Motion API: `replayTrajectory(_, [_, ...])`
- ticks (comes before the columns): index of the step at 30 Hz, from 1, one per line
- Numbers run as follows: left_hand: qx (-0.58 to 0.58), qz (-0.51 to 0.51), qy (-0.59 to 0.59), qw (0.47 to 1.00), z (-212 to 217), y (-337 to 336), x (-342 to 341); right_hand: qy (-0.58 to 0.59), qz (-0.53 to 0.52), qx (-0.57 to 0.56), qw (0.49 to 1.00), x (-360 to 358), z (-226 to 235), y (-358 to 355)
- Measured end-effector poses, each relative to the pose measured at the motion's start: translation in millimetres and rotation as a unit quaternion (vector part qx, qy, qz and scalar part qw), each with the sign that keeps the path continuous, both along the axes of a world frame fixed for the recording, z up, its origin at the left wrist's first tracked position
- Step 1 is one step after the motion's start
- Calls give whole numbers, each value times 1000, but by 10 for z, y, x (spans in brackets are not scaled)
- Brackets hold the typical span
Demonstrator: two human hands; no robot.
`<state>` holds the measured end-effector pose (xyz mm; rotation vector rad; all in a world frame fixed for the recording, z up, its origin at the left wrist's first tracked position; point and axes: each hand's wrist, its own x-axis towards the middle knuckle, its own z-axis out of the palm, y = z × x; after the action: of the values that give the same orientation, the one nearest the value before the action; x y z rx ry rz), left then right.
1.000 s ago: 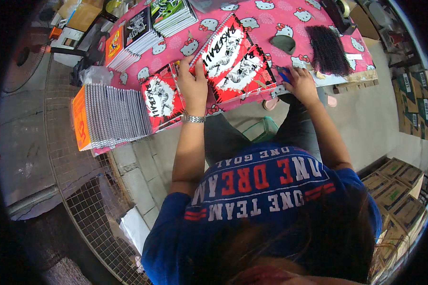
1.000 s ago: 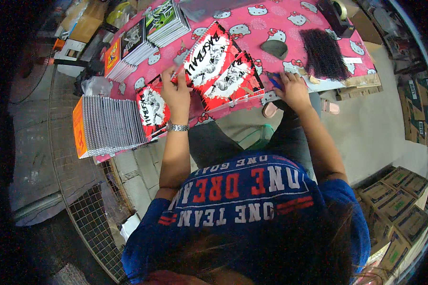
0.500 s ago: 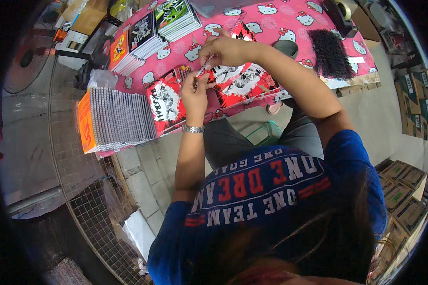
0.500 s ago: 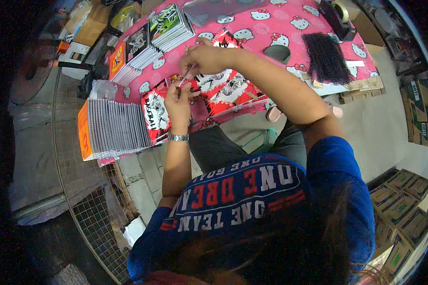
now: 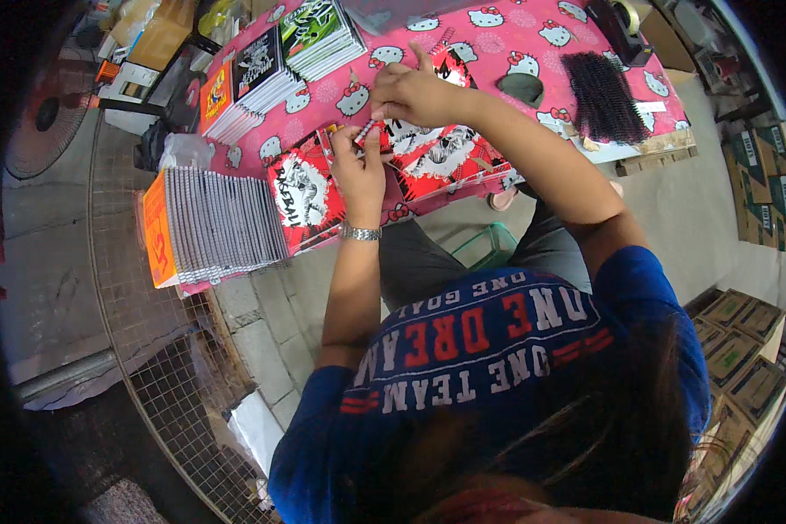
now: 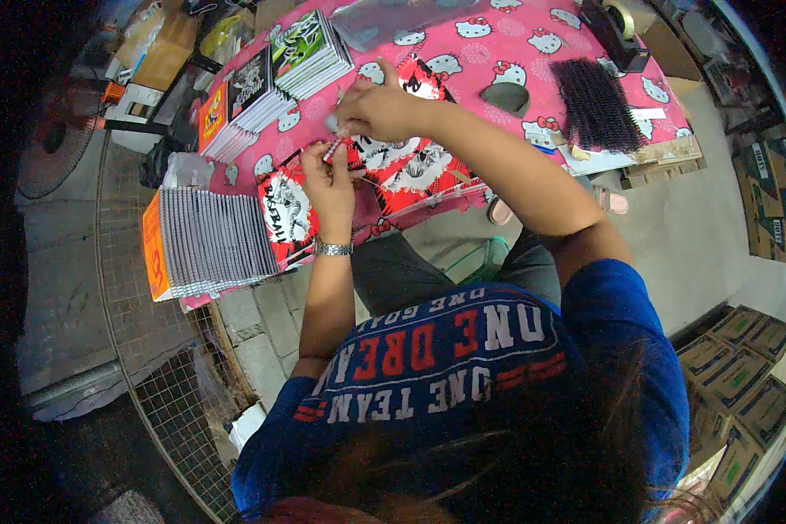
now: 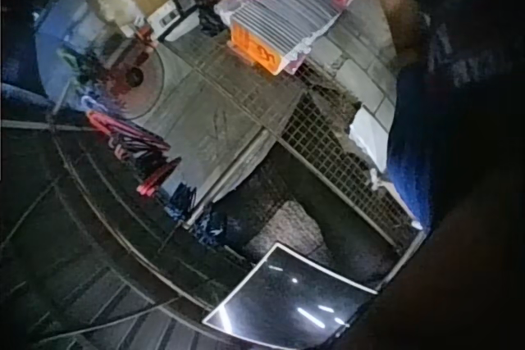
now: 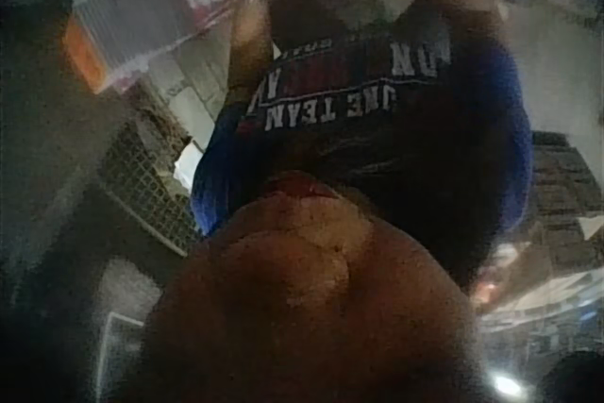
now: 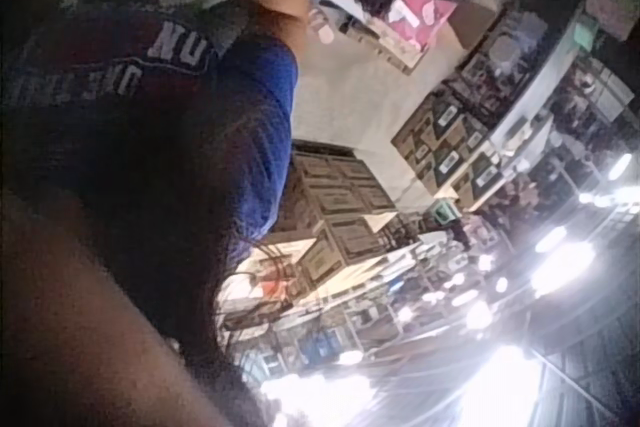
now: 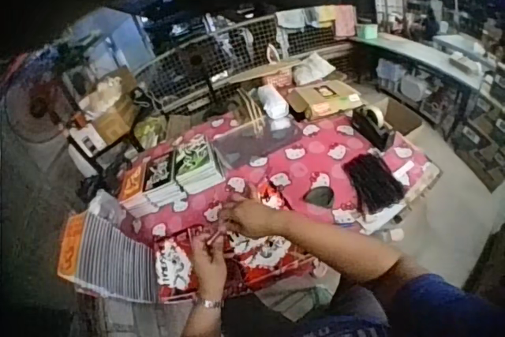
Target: The person threads plastic spirals through the pre-punched holes of several notebooks by hand, occasionally using pliers to secure the ends, and then stacks them.
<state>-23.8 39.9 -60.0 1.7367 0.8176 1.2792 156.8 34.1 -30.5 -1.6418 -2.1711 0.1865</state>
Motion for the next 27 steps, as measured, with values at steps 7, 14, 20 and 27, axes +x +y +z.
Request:
replayTrajectory(7, [-91,15,93,991,13,88,-182,186,-332,274,883,437,-299,-807])
replayTrajectory(14, [-26,-27,33,999,-35,40,-97,-99,-347,27,932,613,-1483,-2147])
replayTrajectory(20, [-22,-42,19,999,-69,-13,-166,239,-186,152,941,35,-278,-1447])
replayTrajectory(27, [117,19,124,985,-4,-73,-197,141,-137,146,969,-523,103,-1178])
